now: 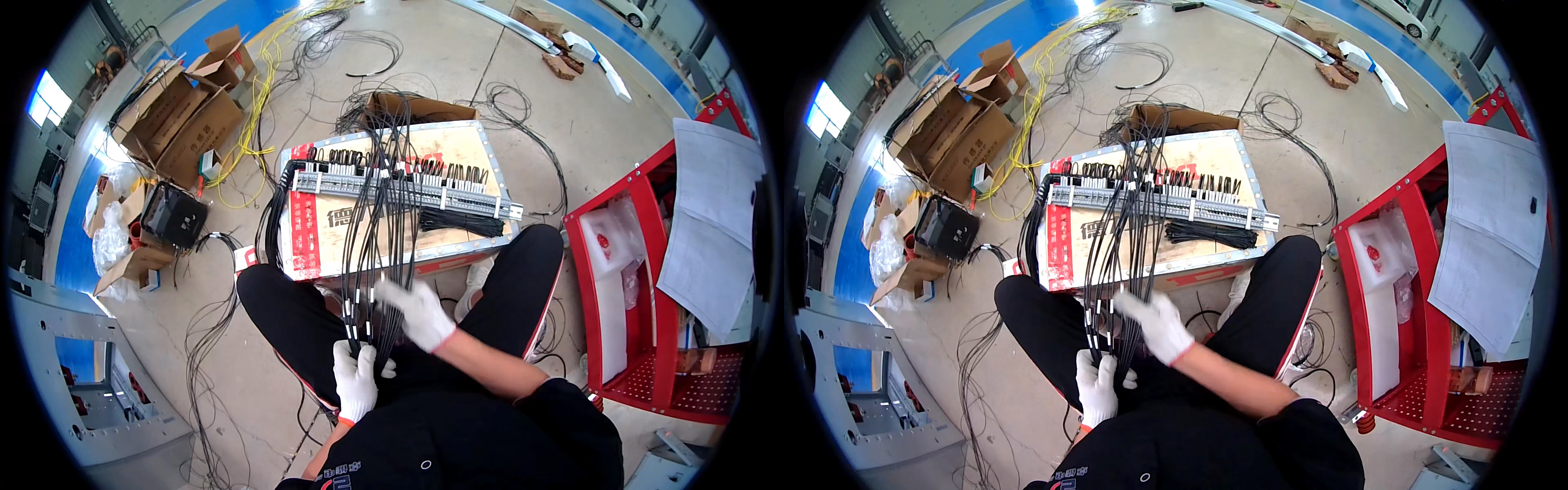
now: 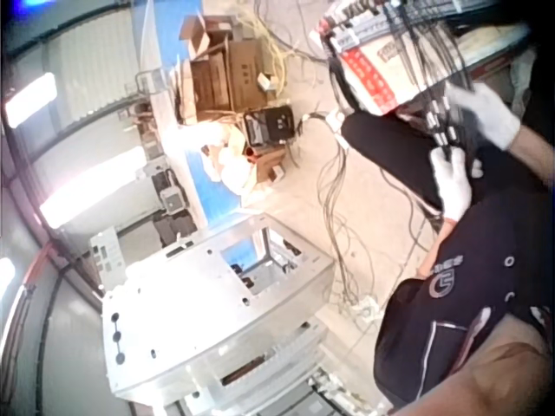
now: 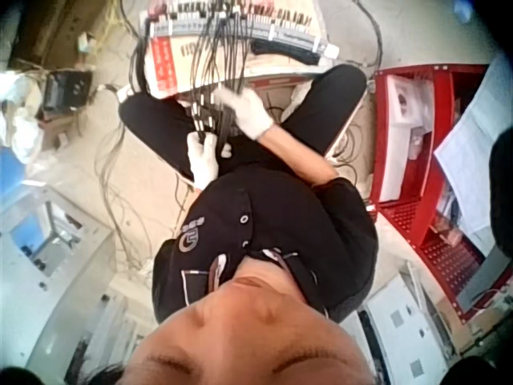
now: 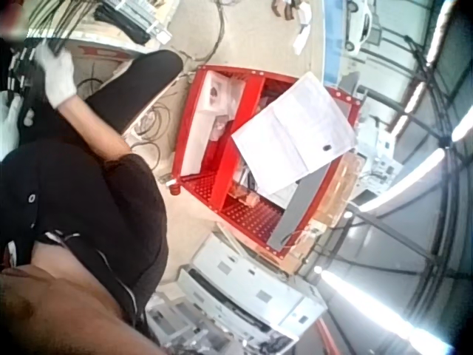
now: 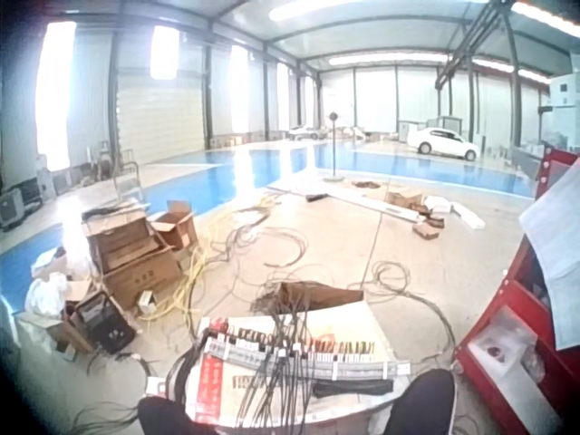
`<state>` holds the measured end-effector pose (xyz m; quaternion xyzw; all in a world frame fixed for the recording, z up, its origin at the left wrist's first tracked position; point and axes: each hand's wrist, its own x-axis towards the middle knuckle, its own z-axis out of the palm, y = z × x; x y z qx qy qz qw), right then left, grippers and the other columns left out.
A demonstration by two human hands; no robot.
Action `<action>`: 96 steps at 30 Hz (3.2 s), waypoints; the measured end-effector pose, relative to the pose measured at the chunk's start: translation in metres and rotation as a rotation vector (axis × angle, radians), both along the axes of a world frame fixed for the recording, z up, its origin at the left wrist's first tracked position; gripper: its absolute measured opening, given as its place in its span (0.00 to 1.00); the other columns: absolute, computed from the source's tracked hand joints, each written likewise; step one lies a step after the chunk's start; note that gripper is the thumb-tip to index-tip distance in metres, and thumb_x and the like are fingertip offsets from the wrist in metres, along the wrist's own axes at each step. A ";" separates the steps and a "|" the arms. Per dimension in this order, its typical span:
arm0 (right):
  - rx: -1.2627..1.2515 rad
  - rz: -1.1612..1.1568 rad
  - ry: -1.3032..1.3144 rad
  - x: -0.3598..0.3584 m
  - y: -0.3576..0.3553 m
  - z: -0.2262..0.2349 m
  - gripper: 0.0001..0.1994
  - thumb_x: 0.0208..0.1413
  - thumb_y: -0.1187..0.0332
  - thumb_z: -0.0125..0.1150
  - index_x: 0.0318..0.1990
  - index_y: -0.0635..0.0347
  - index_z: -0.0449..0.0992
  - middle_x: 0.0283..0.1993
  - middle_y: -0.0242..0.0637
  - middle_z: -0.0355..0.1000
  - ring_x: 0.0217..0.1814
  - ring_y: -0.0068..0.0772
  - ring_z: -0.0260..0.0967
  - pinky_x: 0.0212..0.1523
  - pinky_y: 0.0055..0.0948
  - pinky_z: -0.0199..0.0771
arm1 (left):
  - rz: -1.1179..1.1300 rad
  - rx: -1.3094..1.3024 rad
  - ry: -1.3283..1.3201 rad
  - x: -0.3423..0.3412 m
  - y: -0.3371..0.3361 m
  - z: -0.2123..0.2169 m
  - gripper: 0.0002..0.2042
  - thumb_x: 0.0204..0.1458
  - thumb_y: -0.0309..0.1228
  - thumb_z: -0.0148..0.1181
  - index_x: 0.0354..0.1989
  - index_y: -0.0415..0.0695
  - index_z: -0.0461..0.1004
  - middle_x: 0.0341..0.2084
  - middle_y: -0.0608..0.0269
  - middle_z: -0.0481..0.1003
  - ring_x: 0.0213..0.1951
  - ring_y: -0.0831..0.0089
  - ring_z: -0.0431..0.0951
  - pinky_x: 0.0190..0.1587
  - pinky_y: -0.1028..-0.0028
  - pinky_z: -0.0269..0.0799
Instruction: The person sits cross-legged on the floor and repeatedly gathers, aligns, and bundles a large set of black cables with white connectors. They hold the bundle in their left hand and use their right hand to straighten and arrange the cables, occasionally placing them on a nearby box.
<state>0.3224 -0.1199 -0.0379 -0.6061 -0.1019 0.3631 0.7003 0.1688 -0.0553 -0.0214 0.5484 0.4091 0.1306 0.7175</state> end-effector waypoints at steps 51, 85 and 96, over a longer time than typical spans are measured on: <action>-0.147 0.178 -0.060 -0.009 0.008 0.024 0.20 0.65 0.56 0.52 0.34 0.66 0.77 0.27 0.37 0.74 0.31 0.26 0.70 0.37 0.31 0.71 | 0.074 -0.077 -0.109 -0.001 0.001 -0.011 0.07 0.58 0.22 0.54 0.38 0.39 0.61 0.24 0.56 0.73 0.22 0.70 0.77 0.24 0.74 0.76; 0.184 -0.053 0.583 0.100 0.073 -0.029 0.12 0.62 0.59 0.62 0.39 0.58 0.78 0.33 0.29 0.76 0.26 0.19 0.68 0.26 0.21 0.72 | 0.045 -0.052 -0.118 -0.004 0.003 -0.003 0.04 0.60 0.21 0.49 0.40 0.37 0.61 0.25 0.54 0.73 0.22 0.70 0.77 0.24 0.73 0.76; -0.083 0.337 -0.009 0.012 0.010 0.014 0.14 0.59 0.61 0.63 0.44 0.63 0.78 0.35 0.33 0.77 0.37 0.21 0.74 0.37 0.28 0.76 | 0.001 -0.080 -0.099 -0.005 0.003 -0.013 0.04 0.62 0.24 0.49 0.39 0.38 0.61 0.27 0.55 0.73 0.24 0.70 0.77 0.26 0.74 0.76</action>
